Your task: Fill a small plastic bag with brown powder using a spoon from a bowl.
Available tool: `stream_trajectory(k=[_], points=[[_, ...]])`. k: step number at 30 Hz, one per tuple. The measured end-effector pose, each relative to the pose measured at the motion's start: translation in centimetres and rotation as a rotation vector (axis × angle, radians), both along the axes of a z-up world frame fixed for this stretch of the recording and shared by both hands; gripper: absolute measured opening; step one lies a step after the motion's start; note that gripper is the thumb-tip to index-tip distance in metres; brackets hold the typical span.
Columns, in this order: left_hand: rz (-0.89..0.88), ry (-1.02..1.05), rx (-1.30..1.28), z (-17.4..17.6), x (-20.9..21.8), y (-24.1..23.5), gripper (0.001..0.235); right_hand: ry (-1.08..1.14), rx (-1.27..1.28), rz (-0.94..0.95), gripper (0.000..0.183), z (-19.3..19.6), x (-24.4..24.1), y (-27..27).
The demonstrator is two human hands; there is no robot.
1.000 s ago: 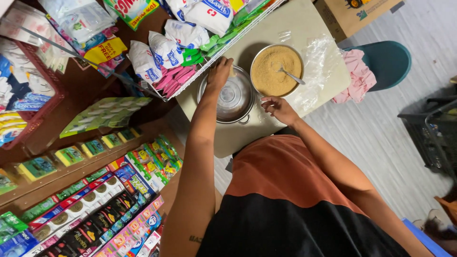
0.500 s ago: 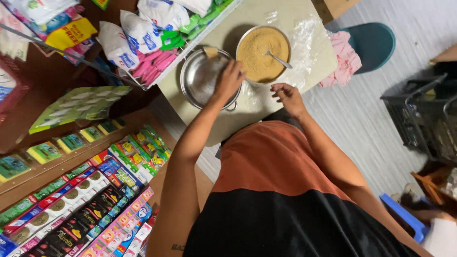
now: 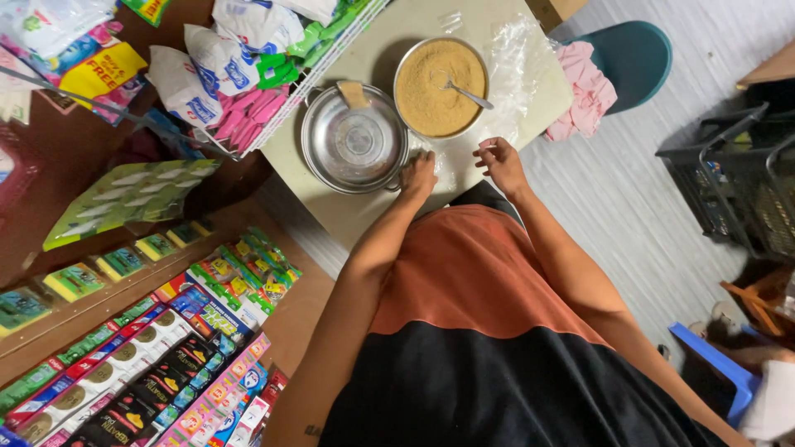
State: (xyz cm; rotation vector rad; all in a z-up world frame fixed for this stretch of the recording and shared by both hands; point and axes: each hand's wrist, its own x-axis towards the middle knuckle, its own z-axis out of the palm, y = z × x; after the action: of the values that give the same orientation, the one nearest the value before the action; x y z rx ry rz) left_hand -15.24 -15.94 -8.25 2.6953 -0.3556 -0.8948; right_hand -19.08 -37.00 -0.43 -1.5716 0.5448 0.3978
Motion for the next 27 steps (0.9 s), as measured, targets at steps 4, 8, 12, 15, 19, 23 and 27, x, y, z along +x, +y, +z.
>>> stream_trajectory(k=[4,8,12,15,19,23,27], points=[[0.027,-0.009,-0.002,-2.0,-0.5,0.7,0.034,-0.006,0.002,0.054,0.018,-0.6,-0.6,0.7],[0.106,0.012,-0.032,-0.2,0.0,0.9,0.026,-0.032,-0.043,0.095,0.019,-0.1,-0.7,1.5],[0.103,0.024,-0.080,2.4,0.3,1.3,0.023,-0.114,-0.082,0.119,0.022,-1.3,-0.7,1.6],[0.081,-0.026,-0.085,3.7,-0.5,1.3,0.039,-0.068,-0.139,0.143,0.028,-2.3,-1.1,1.9],[0.081,-0.051,-0.058,-0.7,-0.9,1.3,0.048,-0.012,-0.179,0.158,0.035,-1.5,-0.2,2.7],[0.309,0.105,-0.123,-7.3,-1.3,2.0,0.025,-0.090,-0.092,0.121,0.021,0.3,0.4,3.1],[0.048,-0.038,-0.126,-6.0,-1.1,2.5,0.032,-0.103,-0.064,0.117,0.021,-0.9,-0.1,2.3]])
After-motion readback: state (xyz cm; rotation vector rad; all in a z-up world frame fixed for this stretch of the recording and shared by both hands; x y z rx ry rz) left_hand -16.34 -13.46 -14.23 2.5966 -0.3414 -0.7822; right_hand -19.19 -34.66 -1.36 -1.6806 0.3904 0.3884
